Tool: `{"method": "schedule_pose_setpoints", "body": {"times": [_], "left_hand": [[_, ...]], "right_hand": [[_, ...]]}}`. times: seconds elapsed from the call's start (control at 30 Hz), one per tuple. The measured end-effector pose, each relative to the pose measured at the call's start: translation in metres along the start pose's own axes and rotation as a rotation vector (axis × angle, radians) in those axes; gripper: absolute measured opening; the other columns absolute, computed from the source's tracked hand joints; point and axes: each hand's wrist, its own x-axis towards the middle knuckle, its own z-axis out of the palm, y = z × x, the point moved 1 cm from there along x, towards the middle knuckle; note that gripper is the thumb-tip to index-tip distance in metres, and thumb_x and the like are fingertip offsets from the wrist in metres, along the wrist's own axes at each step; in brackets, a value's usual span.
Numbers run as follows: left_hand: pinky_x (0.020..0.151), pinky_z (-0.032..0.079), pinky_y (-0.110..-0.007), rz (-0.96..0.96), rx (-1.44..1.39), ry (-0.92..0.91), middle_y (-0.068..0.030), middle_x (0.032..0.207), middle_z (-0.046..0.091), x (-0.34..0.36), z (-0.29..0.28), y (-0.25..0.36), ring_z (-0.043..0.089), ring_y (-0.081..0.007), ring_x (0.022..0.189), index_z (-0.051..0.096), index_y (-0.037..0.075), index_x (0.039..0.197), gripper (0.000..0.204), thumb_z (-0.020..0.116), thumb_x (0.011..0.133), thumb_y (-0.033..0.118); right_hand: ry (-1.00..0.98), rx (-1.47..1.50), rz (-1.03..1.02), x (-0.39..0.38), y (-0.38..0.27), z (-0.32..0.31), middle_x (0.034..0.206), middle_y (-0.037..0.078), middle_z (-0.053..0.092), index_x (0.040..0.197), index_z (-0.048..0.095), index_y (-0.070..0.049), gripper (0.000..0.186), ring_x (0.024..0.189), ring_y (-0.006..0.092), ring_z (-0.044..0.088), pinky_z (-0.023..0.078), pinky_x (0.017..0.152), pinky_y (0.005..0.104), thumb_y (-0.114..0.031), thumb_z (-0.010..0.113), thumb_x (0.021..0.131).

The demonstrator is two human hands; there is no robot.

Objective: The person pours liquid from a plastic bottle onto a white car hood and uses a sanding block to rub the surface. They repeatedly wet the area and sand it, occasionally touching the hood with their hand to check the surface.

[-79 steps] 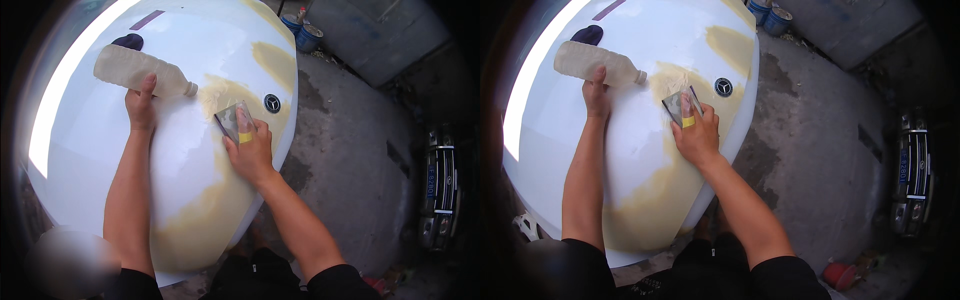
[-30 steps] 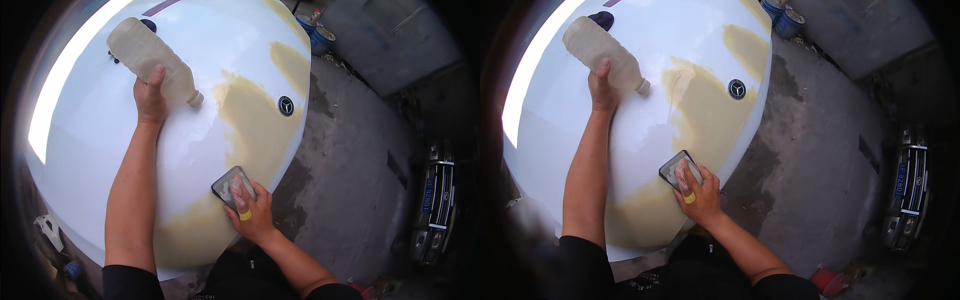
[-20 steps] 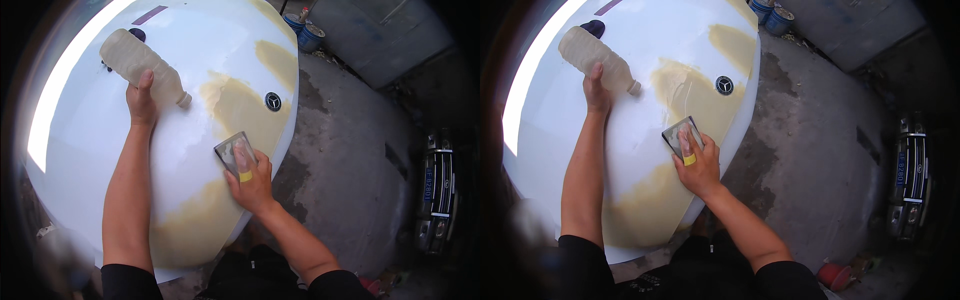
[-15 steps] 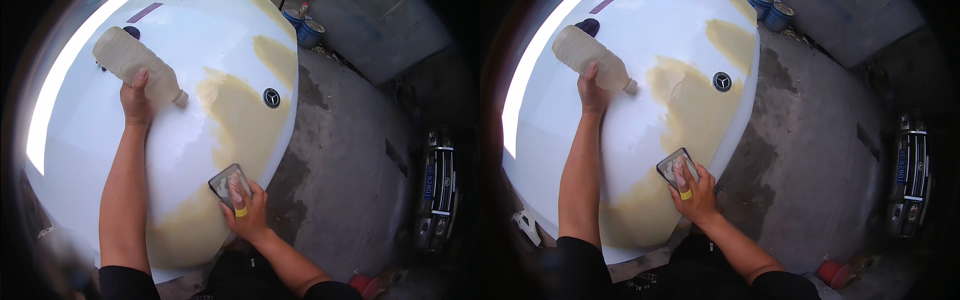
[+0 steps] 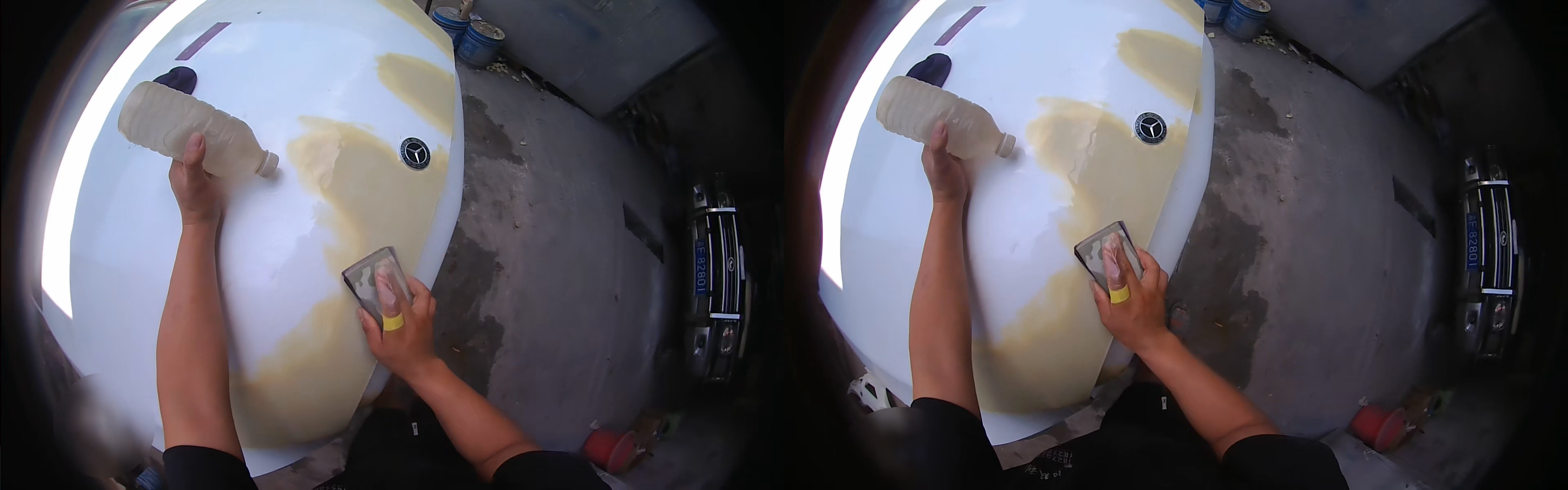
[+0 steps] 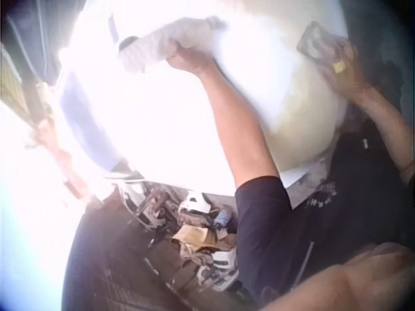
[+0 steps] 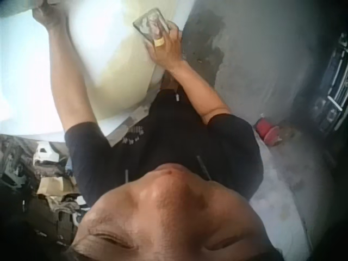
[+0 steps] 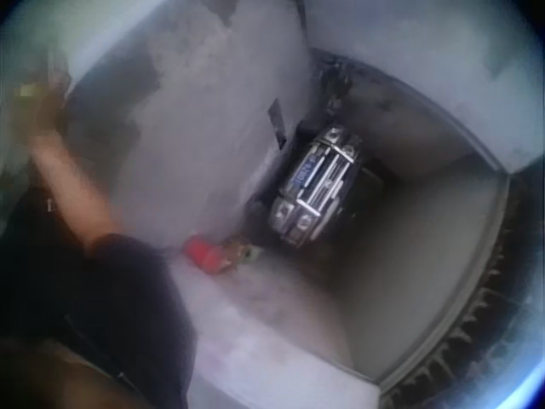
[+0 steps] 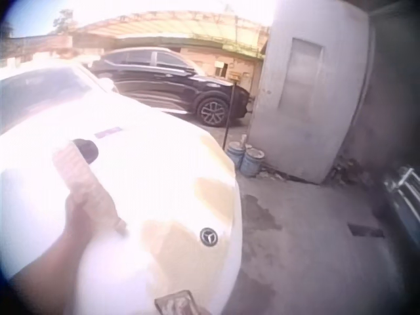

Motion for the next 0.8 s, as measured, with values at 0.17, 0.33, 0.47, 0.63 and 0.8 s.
{"method": "schedule_pose_setpoints", "body": {"times": [0.17, 0.33, 0.47, 0.63, 0.8], "left_hand": [[0.1, 0.043, -0.035, -0.015, 0.007, 0.012, -0.0115, 0.122, 0.057, 0.0, 0.011, -0.002, 0.056, -0.0217, 0.114, 0.049, -0.005, 0.13, 0.067, 0.062, 0.089, 0.046], [0.1, 0.043, -0.036, -0.025, 0.046, 0.021, -0.0117, 0.123, 0.057, 0.001, -0.002, 0.001, 0.055, -0.022, 0.115, 0.049, -0.005, 0.13, 0.067, 0.061, 0.089, 0.047], [0.1, 0.043, -0.035, -0.011, 0.041, 0.008, -0.0122, 0.124, 0.057, 0.003, 0.001, -0.002, 0.056, -0.0223, 0.115, 0.049, -0.005, 0.13, 0.067, 0.06, 0.09, 0.047], [0.101, 0.042, -0.035, -0.011, 0.015, -0.012, -0.0124, 0.123, 0.057, 0.004, 0.004, -0.006, 0.056, -0.0224, 0.116, 0.049, -0.005, 0.13, 0.066, 0.06, 0.09, 0.047], [0.102, 0.042, -0.036, -0.011, 0.038, 0.001, -0.013, 0.124, 0.057, 0.006, -0.004, -0.004, 0.055, -0.0231, 0.116, 0.049, -0.006, 0.13, 0.066, 0.06, 0.09, 0.045]], "right_hand": [[0.113, -0.069, 0.247, 0.078, 0.054, -0.002, 0.134, 0.014, 0.054, 0.142, 0.043, -0.005, 0.065, 0.111, 0.0382, 0.047, 0.038, 0.093, 0.0519, -0.02, 0.068, 0.085], [-0.07, 0.097, 0.12, -0.049, -0.04, -0.009, 0.151, 0.009, 0.043, 0.142, 0.045, -0.015, 0.071, 0.122, 0.0403, 0.044, 0.036, 0.101, 0.0506, -0.02, 0.076, 0.078], [0.07, 0.01, 0.132, 0.007, 0.02, 0.0, 0.143, 0.012, 0.05, 0.143, 0.044, -0.011, 0.069, 0.118, 0.0389, 0.046, 0.038, 0.098, 0.0507, -0.02, 0.072, 0.081], [0.146, -0.018, 0.347, 0.071, 0.082, -0.003, 0.132, 0.017, 0.054, 0.146, 0.038, -0.004, 0.072, 0.108, 0.0375, 0.048, 0.041, 0.093, 0.0466, -0.021, 0.07, 0.084], [0.002, 0.047, 0.108, -0.05, -0.008, -0.002, 0.147, 0.011, 0.045, 0.146, 0.039, -0.01, 0.077, 0.121, 0.039, 0.046, 0.036, 0.098, 0.053, -0.02, 0.075, 0.079]]}}
